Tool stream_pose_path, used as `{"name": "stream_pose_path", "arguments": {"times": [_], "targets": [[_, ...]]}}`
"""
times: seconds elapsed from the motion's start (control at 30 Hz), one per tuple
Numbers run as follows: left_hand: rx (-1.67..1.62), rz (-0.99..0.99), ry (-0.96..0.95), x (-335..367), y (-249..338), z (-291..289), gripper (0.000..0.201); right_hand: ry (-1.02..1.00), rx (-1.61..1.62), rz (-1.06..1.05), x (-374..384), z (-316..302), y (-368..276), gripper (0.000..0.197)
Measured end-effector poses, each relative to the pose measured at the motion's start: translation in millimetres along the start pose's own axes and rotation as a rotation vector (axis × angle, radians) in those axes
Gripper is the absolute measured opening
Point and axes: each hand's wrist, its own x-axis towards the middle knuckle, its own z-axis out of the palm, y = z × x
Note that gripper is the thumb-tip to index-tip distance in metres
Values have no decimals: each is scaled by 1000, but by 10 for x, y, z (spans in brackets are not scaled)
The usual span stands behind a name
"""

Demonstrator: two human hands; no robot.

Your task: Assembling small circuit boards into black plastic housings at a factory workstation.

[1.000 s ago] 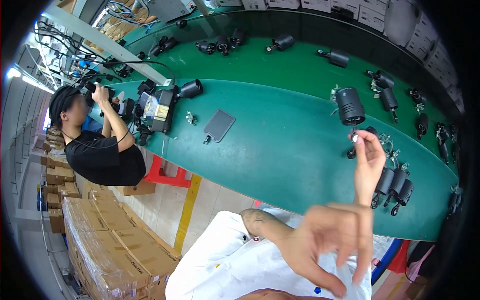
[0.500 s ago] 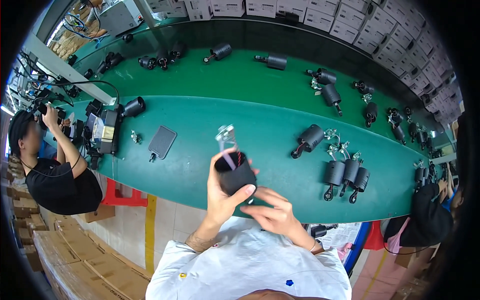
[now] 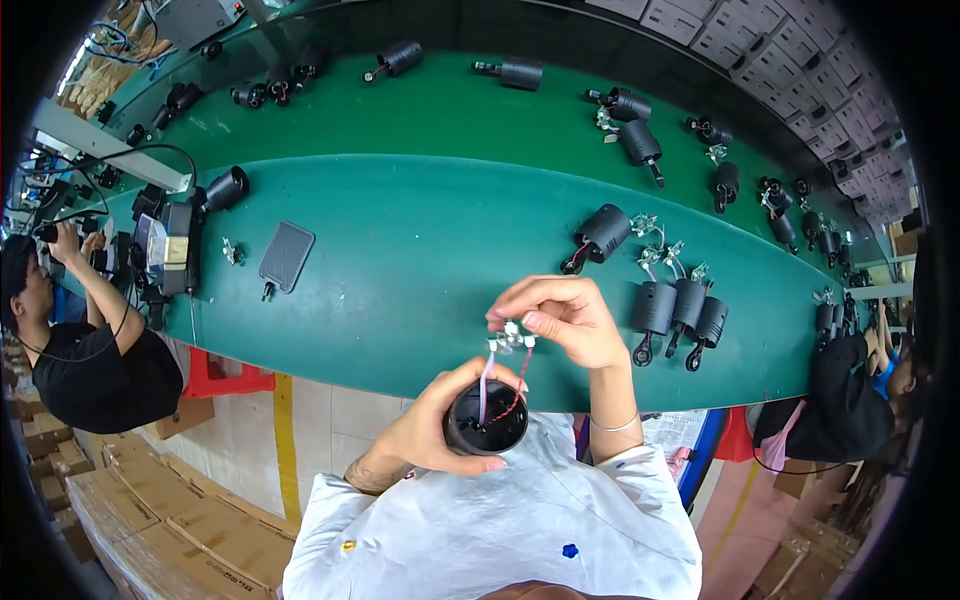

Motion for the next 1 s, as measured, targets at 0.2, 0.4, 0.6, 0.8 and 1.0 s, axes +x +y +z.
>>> {"name": "stream_pose_path", "arguments": {"times": [0.2,0.4,0.6,0.8,1.0], "targets": [[32,-34,-84,6,21,-64,68,-96,-53,-137,-55,-171,80,6],[41,-53,20,-37,42,-81,67,39,-621,-402,-33,0,-174,14],[222,132,210,-51,-21,-23,63,-96,-1204,-412,-27,147,-450,21],[763,53,-150,-71,165,-161,62,-330,-1281,24,73,225,-598,21],[362,317,-226,35,34,-169,64,-453,-964,549,289,144,-169,11]]}}
